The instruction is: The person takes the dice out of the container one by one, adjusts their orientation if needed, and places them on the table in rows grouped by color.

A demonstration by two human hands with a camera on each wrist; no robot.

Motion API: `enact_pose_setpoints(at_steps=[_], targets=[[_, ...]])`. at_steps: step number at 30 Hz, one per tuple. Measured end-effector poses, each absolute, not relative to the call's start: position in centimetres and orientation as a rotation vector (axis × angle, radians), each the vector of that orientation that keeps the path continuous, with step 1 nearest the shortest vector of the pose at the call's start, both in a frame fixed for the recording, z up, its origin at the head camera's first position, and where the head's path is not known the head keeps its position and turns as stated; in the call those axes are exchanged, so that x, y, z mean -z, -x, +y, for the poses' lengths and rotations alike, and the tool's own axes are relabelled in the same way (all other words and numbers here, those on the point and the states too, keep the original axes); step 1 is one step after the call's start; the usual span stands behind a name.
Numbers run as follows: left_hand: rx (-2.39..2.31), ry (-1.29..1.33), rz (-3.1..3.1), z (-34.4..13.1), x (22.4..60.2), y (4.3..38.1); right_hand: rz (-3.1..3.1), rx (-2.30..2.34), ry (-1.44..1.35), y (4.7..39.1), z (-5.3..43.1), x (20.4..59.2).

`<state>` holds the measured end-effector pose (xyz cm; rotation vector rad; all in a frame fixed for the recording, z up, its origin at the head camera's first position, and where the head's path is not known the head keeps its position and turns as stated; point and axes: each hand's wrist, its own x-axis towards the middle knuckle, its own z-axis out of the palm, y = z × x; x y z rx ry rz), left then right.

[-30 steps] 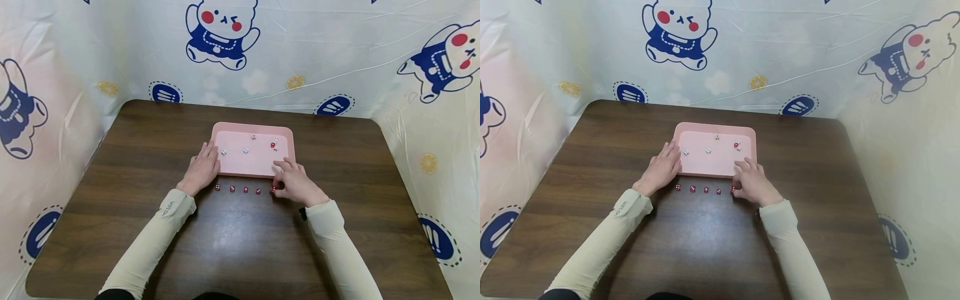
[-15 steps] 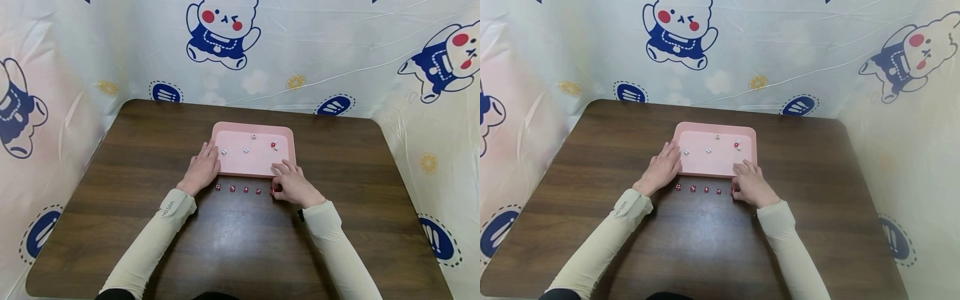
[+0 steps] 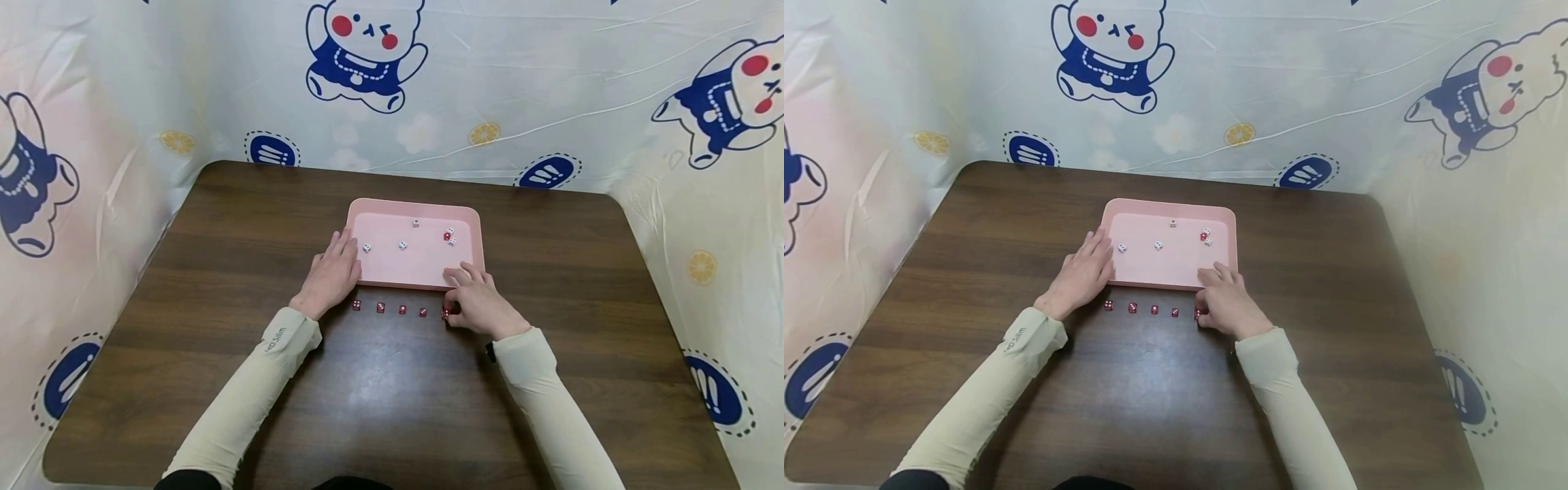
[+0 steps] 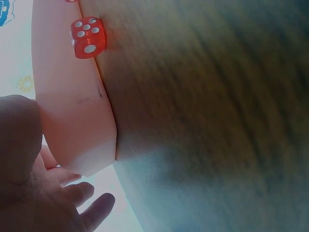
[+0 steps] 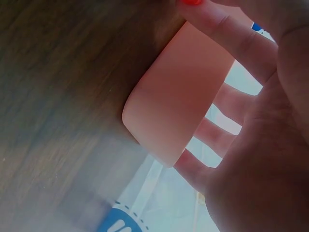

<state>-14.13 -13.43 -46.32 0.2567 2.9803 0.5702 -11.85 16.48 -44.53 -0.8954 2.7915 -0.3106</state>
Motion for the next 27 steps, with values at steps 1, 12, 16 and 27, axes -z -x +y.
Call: enact_pose_setpoints(at_steps=[1,12,16,27], targets=[[-0.570,-0.256,2.980,-13.40,46.32,14.15,2.789,0.308,0.890,11.87,16.46,44.55],[-0.570,-0.245,2.977,-13.24,46.32,14.12,2.787,0.298,0.864,11.84,16.31,44.53],[-0.571,-0.237,2.974,-13.25,46.39,14.11,2.789,0.301,0.860,11.82,16.28,44.62],[-0.582,-0.235,2.972,-13.31,46.40,14.19,2.795,0.311,0.853,11.72,16.25,44.50]])
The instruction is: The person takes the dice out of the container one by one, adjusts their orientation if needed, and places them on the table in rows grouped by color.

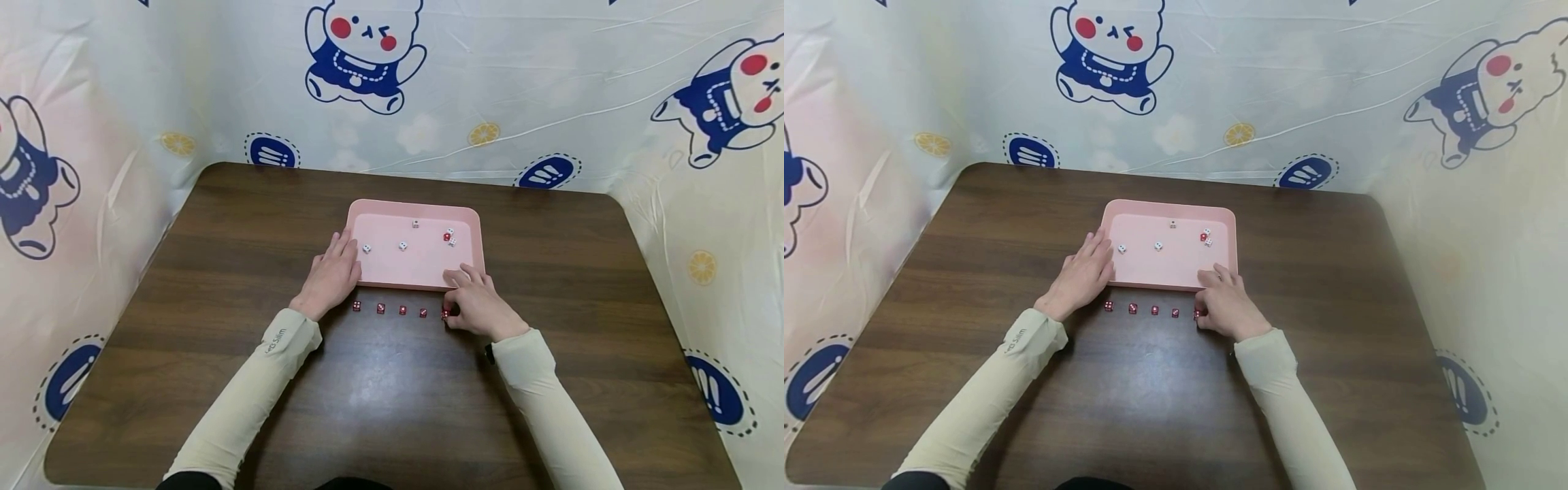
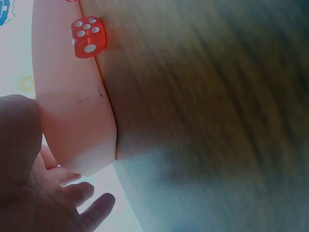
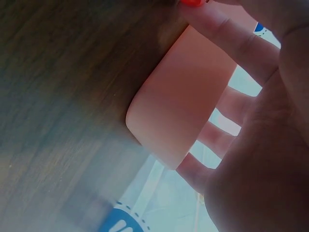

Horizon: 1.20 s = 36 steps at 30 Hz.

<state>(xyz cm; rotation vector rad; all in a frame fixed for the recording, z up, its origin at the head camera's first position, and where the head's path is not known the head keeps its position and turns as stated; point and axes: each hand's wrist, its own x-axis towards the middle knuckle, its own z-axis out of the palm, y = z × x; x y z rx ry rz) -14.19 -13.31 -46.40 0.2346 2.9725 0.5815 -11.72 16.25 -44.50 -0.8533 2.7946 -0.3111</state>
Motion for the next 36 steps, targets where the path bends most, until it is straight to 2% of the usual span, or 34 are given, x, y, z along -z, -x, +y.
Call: enact_pose_setpoints(at_steps=[25,36], targets=[[-0.582,-0.230,2.973,-13.3,46.3,14.1,2.752,0.394,0.838,12.1,16.1,43.6],[-0.588,-0.234,2.982,-13.2,46.4,14.1,2.785,0.466,0.861,13.5,16.3,41.5]])
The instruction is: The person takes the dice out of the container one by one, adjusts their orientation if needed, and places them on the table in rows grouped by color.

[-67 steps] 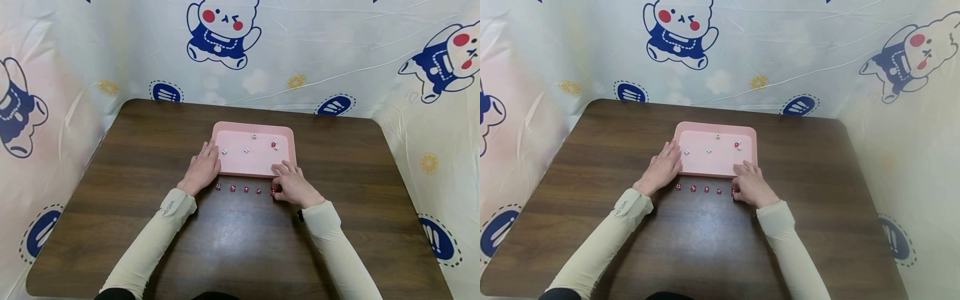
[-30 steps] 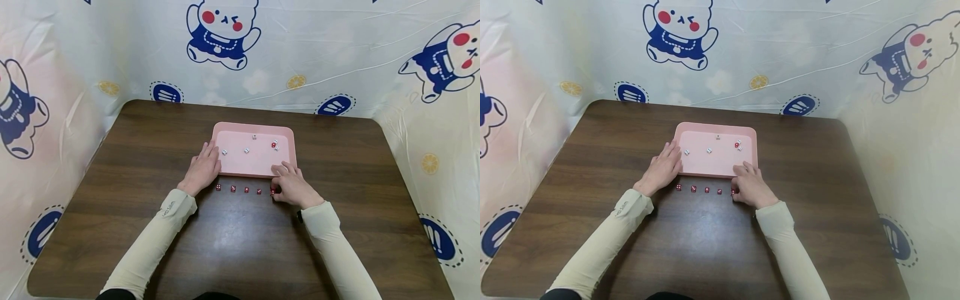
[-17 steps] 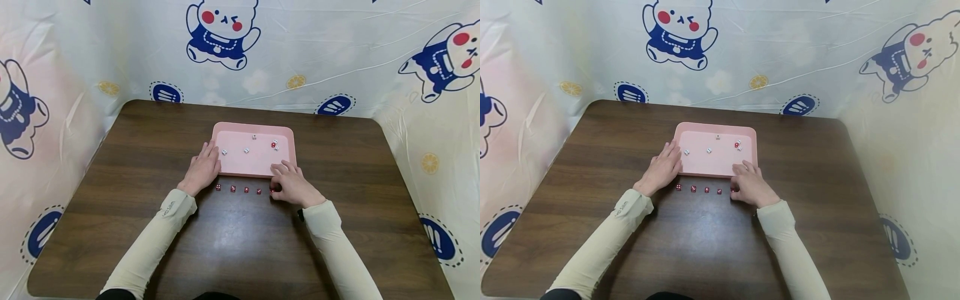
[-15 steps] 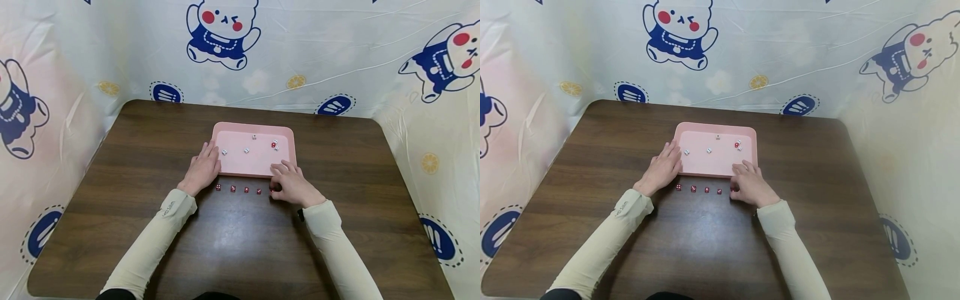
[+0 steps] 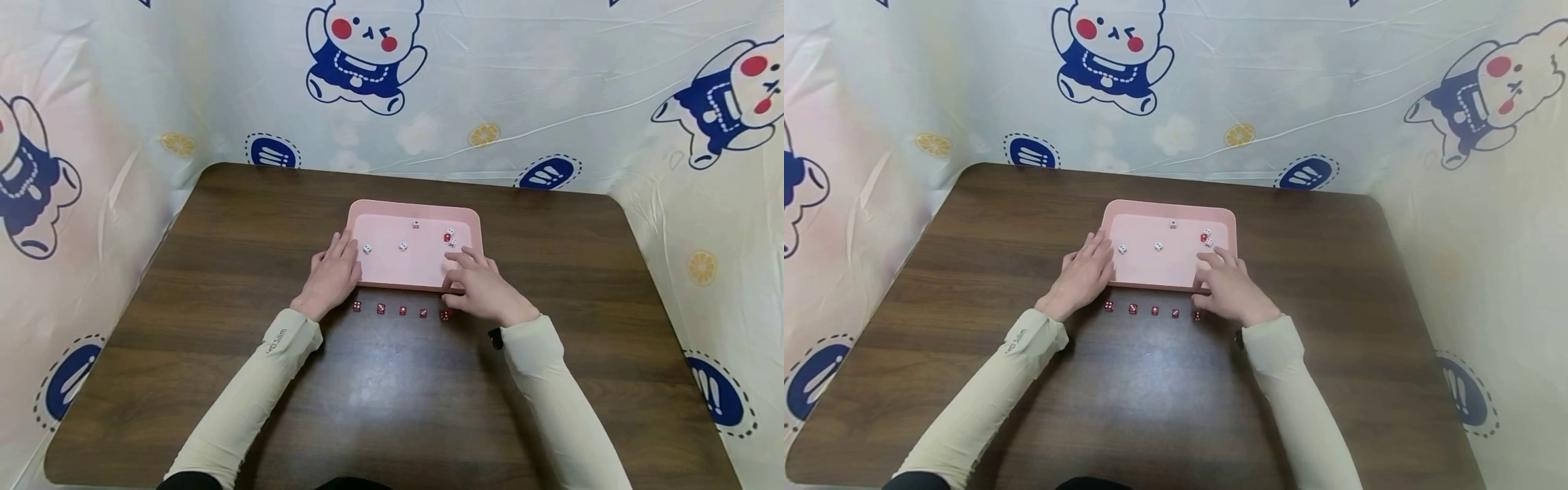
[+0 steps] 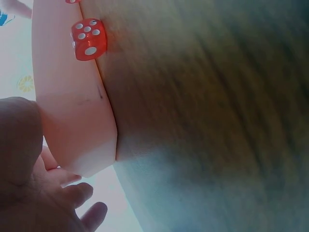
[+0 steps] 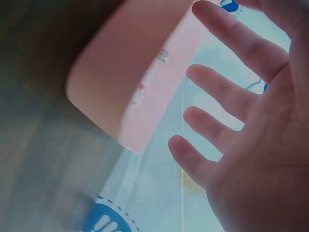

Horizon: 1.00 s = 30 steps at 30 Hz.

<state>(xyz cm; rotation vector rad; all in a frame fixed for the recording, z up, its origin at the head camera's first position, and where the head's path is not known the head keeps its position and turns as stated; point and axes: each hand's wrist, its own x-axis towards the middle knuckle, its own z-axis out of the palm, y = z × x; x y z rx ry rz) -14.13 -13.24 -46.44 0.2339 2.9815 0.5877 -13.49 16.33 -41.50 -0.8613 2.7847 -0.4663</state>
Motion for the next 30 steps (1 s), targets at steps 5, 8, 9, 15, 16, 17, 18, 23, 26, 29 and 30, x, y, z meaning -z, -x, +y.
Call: enact_pose_setpoints(at_steps=[5,8,9,15,16,17,18,23,26,29,30], targets=[[-0.589,-0.238,2.987,-13.4,46.5,14.1,2.811,0.493,0.816,14.7,16.5,40.0],[-0.581,-0.241,2.992,-13.4,46.5,14.0,2.830,0.482,0.772,15.6,16.4,39.3],[-0.579,-0.242,2.993,-13.4,46.5,14.0,2.839,0.473,0.755,15.8,16.4,39.1],[-0.576,-0.232,2.989,-13.4,46.4,14.1,2.858,0.434,0.675,17.0,16.1,39.1],[-0.578,-0.228,2.986,-13.4,46.4,14.1,2.854,0.429,0.664,17.2,16.0,39.2],[-0.583,-0.226,2.982,-13.4,46.4,14.1,2.855,0.420,0.646,17.3,15.9,39.4],[-0.587,-0.225,2.979,-13.4,46.4,14.1,2.855,0.410,0.633,17.4,15.8,39.5],[-0.581,-0.232,2.975,-13.3,46.2,14.2,2.875,0.374,0.568,17.9,15.7,39.7],[-0.560,-0.241,2.980,-13.3,46.2,14.1,2.878,0.368,0.557,18.1,15.6,39.6],[-0.540,-0.245,2.983,-13.3,46.2,14.1,2.877,0.362,0.549,18.4,15.6,39.5],[-0.536,-0.245,2.982,-13.3,46.2,14.1,2.876,0.358,0.544,18.5,15.6,39.5]])
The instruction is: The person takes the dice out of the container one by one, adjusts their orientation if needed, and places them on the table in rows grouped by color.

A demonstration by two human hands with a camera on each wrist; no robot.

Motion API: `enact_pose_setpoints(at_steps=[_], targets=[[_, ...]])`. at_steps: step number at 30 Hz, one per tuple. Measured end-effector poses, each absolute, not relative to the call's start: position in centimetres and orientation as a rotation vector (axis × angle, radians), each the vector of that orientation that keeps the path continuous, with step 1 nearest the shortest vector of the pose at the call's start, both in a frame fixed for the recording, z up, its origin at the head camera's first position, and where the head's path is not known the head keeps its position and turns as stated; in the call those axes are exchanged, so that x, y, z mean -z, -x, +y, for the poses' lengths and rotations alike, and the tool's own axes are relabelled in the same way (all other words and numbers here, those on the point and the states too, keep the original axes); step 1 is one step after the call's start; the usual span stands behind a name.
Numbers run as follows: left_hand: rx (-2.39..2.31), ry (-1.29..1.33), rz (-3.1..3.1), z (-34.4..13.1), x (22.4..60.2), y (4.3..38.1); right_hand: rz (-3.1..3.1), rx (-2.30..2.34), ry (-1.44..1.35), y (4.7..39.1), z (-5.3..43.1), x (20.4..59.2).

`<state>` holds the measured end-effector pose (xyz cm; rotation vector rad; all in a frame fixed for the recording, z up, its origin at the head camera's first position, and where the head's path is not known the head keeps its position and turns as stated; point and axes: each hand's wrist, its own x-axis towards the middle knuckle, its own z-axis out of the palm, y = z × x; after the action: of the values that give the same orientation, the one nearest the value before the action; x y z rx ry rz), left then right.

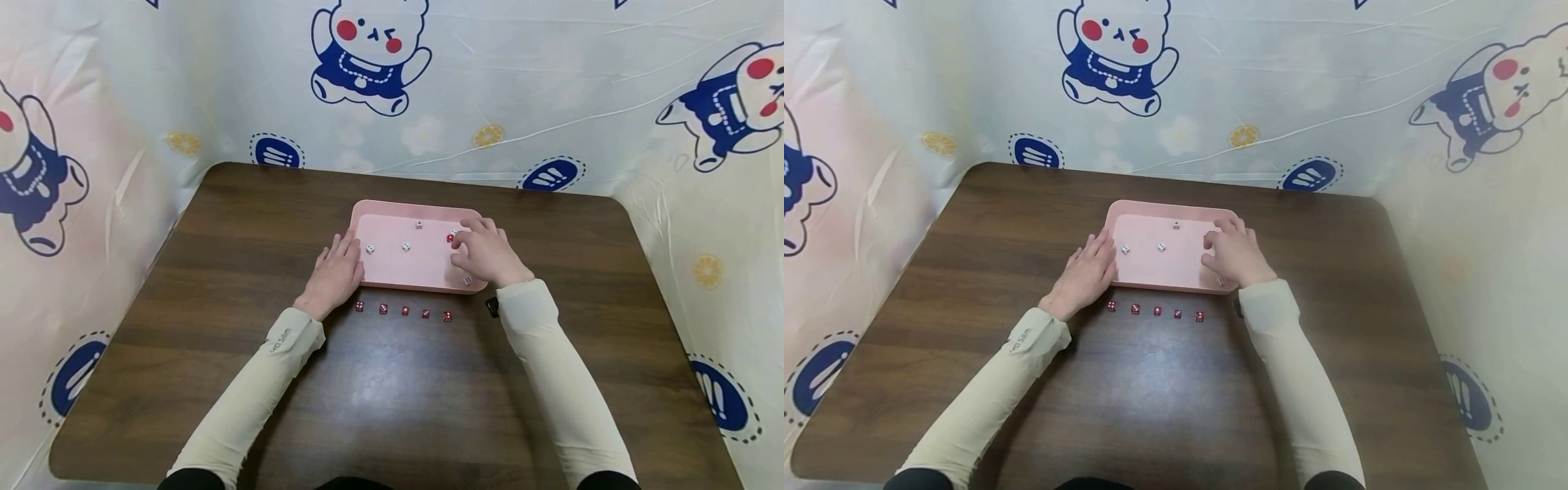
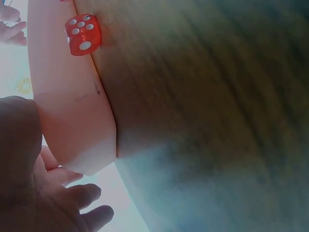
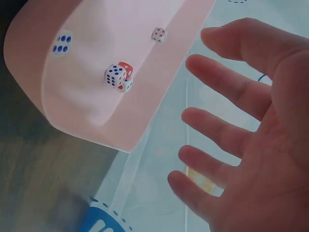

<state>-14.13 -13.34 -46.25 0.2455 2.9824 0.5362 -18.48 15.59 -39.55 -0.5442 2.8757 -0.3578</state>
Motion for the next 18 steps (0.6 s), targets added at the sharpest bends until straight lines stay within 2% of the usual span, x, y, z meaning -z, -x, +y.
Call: enact_pose_setpoints(at_steps=[18], targets=[[-0.456,-0.284,3.024,-13.4,46.2,14.2,2.787,0.280,0.422,22.5,14.7,39.9]])
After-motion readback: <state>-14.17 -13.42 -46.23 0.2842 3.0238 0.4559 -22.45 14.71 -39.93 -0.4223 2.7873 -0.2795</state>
